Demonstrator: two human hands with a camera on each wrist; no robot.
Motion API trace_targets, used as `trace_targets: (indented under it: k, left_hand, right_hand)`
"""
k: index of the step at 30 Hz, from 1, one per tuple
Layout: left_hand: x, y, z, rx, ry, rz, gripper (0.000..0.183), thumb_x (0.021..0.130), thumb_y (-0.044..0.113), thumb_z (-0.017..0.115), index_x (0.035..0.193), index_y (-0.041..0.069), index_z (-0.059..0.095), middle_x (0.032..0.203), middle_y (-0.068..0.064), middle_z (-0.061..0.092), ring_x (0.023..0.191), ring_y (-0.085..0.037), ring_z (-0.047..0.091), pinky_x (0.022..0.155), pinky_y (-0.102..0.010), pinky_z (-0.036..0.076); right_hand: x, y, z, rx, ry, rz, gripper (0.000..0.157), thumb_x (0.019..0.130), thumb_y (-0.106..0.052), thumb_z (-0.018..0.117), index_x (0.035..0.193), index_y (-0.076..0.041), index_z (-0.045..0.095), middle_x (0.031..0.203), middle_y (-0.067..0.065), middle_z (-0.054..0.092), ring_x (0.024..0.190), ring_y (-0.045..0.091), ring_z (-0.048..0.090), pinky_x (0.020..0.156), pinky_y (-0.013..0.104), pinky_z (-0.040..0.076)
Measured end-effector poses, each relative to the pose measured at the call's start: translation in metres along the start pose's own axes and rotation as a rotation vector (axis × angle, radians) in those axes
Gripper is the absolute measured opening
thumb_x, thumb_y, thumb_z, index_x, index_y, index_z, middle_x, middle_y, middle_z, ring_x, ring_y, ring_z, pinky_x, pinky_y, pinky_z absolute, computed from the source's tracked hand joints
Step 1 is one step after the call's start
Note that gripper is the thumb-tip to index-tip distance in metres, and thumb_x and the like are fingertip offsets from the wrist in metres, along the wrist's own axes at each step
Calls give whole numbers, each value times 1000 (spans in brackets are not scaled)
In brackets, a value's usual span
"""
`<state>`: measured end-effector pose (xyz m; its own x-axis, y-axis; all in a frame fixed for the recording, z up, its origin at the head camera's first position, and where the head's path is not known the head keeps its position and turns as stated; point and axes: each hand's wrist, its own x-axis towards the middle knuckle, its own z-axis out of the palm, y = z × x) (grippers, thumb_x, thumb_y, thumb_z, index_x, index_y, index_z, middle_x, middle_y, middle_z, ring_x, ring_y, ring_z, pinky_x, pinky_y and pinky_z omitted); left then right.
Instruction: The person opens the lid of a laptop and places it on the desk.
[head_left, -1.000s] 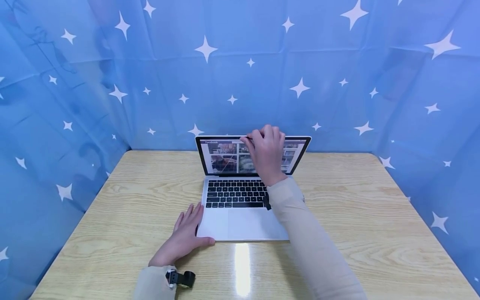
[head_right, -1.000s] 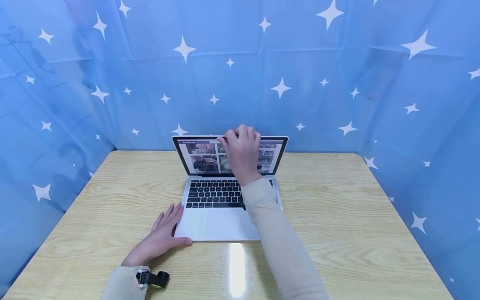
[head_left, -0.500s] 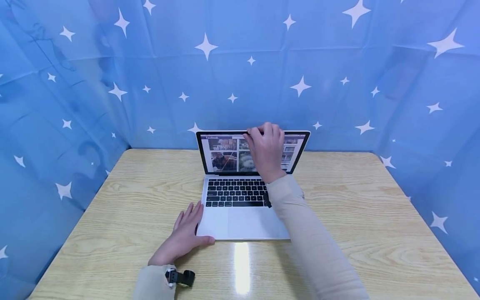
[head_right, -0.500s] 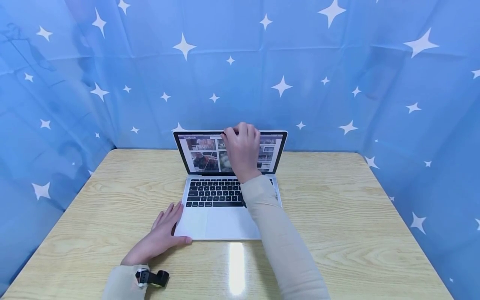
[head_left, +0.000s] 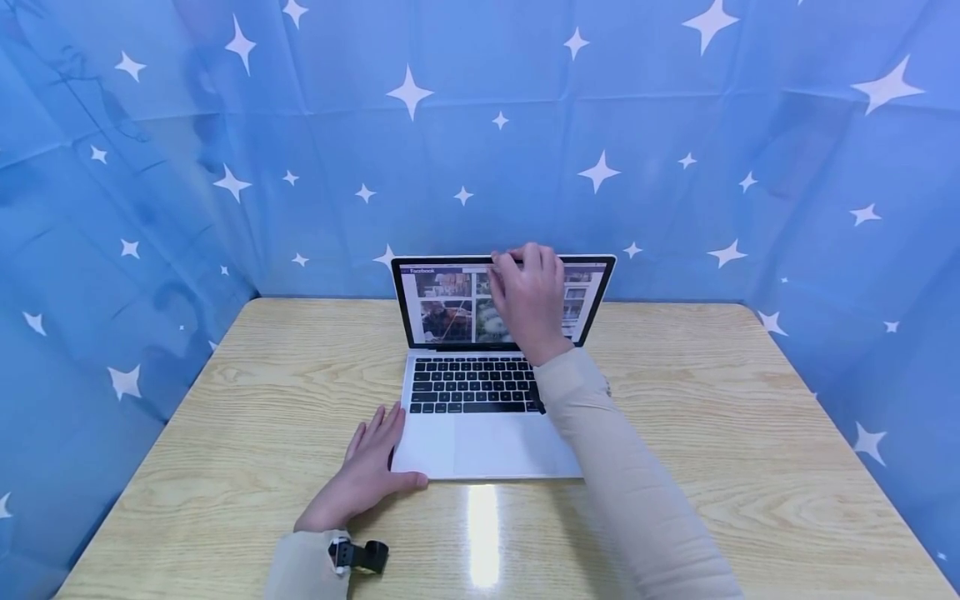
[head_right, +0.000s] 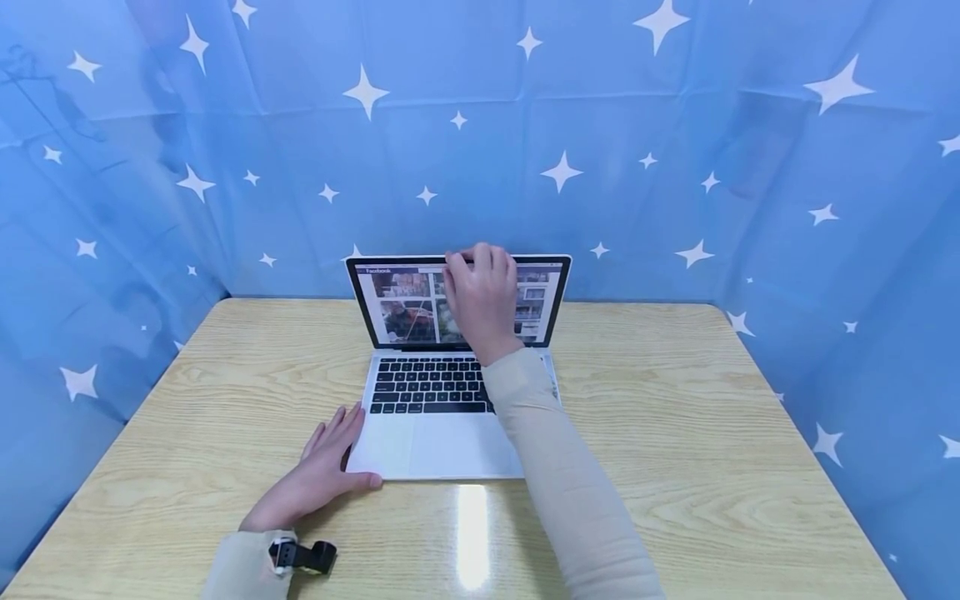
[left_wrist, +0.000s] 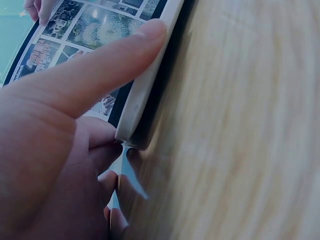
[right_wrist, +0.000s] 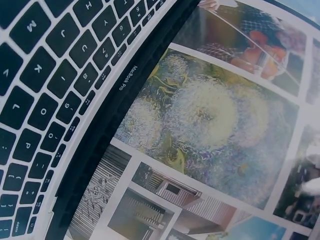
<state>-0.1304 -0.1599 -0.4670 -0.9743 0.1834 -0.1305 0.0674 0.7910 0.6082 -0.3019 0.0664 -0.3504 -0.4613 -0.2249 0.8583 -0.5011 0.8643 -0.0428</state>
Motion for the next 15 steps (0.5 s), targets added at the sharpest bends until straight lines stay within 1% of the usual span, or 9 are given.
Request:
trace_targets:
  k: [7,12,15]
  left_hand:
    - [-1,0,-1,11,-8,2,110,63,58,68,142,7,10,148,-7,5,135,-24,-7,105,-44,-9]
    - [-1,-1,-1,-3,-7,8,110,63,58,68,142,7,10,148,-8,5,135,-24,-6,105,-44,-9]
    - [-1,-2,0,-5,-6,12,111,63,59,68,142,7,10,148,-8,5,135,-24,-6,105,-45,-9]
  right_hand:
    - [-2,-1,1,-29,-26,-35,25,83,-22,59,105,-11,60,99,10,52,92,27,47,94,44,34]
    - [-4,0,3,-65,-47,-54,30,82,-19,56,111,-10,58,103,12,49,94,28,46,102,44,25]
    - [-5,0,3,-78,-61,-69,33,82,-17,55,114,-9,56,105,13,48,96,29,45,105,44,20]
